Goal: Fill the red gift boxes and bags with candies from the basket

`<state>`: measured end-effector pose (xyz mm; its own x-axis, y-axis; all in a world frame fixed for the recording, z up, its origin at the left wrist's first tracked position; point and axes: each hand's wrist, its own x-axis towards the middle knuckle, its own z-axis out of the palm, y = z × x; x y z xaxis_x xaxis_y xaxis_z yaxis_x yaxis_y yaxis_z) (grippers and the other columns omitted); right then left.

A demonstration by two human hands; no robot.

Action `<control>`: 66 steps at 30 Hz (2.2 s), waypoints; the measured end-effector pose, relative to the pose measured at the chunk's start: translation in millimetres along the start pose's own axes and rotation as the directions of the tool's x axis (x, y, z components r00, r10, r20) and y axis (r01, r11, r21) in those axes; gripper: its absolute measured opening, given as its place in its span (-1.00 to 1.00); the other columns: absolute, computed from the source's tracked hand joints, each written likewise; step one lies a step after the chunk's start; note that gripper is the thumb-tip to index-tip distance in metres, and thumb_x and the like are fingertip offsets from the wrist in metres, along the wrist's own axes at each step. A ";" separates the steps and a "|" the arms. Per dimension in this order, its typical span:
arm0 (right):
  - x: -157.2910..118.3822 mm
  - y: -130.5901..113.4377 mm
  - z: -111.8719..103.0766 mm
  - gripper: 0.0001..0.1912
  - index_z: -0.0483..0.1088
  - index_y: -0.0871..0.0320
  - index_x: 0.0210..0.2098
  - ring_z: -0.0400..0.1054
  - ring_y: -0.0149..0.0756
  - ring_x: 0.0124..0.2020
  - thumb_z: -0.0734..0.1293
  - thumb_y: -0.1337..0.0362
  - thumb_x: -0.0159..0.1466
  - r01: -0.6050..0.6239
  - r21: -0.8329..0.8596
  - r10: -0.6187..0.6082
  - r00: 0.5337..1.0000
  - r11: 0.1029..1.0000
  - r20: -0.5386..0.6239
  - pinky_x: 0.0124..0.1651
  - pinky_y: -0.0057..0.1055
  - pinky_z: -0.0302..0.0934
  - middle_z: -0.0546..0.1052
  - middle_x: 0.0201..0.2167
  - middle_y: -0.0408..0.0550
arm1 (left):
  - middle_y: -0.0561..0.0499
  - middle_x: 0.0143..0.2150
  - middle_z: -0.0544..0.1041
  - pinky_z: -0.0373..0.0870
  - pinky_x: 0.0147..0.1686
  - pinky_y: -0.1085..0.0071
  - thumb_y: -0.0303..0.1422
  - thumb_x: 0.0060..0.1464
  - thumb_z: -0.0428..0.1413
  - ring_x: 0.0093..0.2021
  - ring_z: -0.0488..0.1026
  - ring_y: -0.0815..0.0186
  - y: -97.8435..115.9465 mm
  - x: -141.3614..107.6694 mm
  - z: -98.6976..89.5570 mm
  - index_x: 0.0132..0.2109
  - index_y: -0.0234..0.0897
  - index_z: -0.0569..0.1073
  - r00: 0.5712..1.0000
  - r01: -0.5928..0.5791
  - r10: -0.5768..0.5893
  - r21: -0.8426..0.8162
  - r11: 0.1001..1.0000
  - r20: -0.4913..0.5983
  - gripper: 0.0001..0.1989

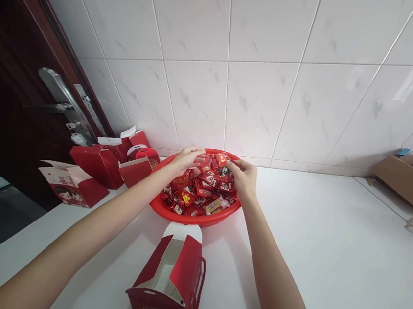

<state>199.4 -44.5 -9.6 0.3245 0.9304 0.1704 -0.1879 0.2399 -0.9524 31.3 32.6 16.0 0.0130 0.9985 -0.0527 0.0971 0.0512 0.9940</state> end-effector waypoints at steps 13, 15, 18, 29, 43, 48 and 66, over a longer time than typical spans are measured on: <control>-11.4 -4.7 0.5 -0.63 0.58 0.17 -0.41 0.47 -0.28 -0.44 0.59 0.00 -0.01 0.042 -0.103 0.018 0.855 0.994 0.518 -0.36 -0.35 0.39 0.61 -0.45 -0.09 | -0.07 -0.06 0.60 0.58 -0.03 0.19 -0.33 -0.08 0.41 -0.08 0.60 0.17 -13.7 -85.1 -39.7 0.12 -0.23 0.46 0.913 -0.178 0.243 -0.216 0.960 0.328 -0.40; -16.2 -7.3 3.6 -0.65 0.59 0.16 -0.39 0.49 -0.27 -0.41 0.58 0.01 0.03 0.063 -0.093 -0.004 0.848 0.994 0.530 -0.34 -0.35 0.40 0.62 -0.42 -0.08 | -0.07 -0.03 0.61 0.56 0.02 0.20 -0.30 -0.10 0.42 -0.03 0.60 0.15 -18.1 -91.9 -40.4 0.11 -0.23 0.46 0.923 -0.225 0.285 -0.238 0.945 0.259 -0.40; -25.2 -12.7 8.1 -0.67 0.60 0.16 -0.39 0.49 -0.26 -0.40 0.57 0.02 0.06 0.100 -0.100 -0.032 0.847 0.990 0.531 -0.32 -0.33 0.40 0.62 -0.42 -0.07 | -0.06 -0.02 0.62 0.53 0.08 0.21 -0.25 -0.10 0.42 0.02 0.59 0.14 -23.3 -99.2 -41.7 0.10 -0.22 0.46 0.925 -0.285 0.334 -0.249 0.926 0.183 -0.39; -56.2 -27.1 17.4 -0.60 0.64 0.15 -0.36 0.50 -0.20 -0.39 0.60 -0.03 -0.02 0.102 -0.120 -0.045 0.912 0.987 0.408 -0.33 -0.32 0.38 0.64 -0.42 -0.02 | -0.09 0.01 0.63 0.52 0.09 0.19 -0.15 -0.05 0.40 0.04 0.59 0.11 -25.4 -115.6 -41.6 0.28 -0.17 0.30 0.897 -0.373 0.417 -0.255 0.892 0.147 -0.21; -74.2 -35.6 -3.1 -0.62 0.61 0.14 -0.42 0.34 -0.30 -0.52 0.54 -0.07 0.04 0.237 -0.240 -0.184 0.957 0.942 0.222 -0.44 -0.34 0.25 0.56 -0.53 -0.07 | -0.11 0.10 0.60 0.50 0.10 0.17 -0.15 0.02 0.34 0.06 0.57 0.10 -14.0 -116.3 -35.5 0.03 -0.23 0.56 0.832 -0.432 0.451 -0.135 0.892 0.323 -0.55; -68.8 -50.7 8.0 -0.67 0.61 0.11 -0.41 0.45 -0.20 -0.44 0.50 -0.04 0.10 0.350 -0.278 -0.274 0.921 0.895 0.277 -0.37 -0.31 0.31 0.62 -0.46 -0.03 | -0.11 -0.02 0.64 0.45 0.14 0.15 -0.14 -0.02 0.35 0.07 0.55 0.08 -2.9 -121.9 -42.4 -0.12 -0.25 0.62 0.855 -0.446 0.460 -0.115 0.888 0.238 -0.64; -64.4 -52.2 21.7 -0.77 0.58 0.09 -0.46 0.43 -0.19 -0.43 0.45 0.06 0.13 0.409 -0.301 -0.305 0.891 0.862 0.338 -0.35 -0.30 0.29 0.61 -0.47 -0.03 | 0.05 -0.32 0.52 0.43 -0.11 0.35 -0.13 0.08 0.28 -0.22 0.49 0.24 1.6 -122.3 -55.9 -0.37 -0.22 0.46 0.809 -0.560 0.549 -0.010 0.828 0.210 -0.73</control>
<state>168.2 -110.9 34.6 0.0333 0.8490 0.5273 0.2495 0.5038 -0.8270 -25.8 -88.4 29.4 0.2728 0.8319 0.4833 0.0633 -0.5168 0.8538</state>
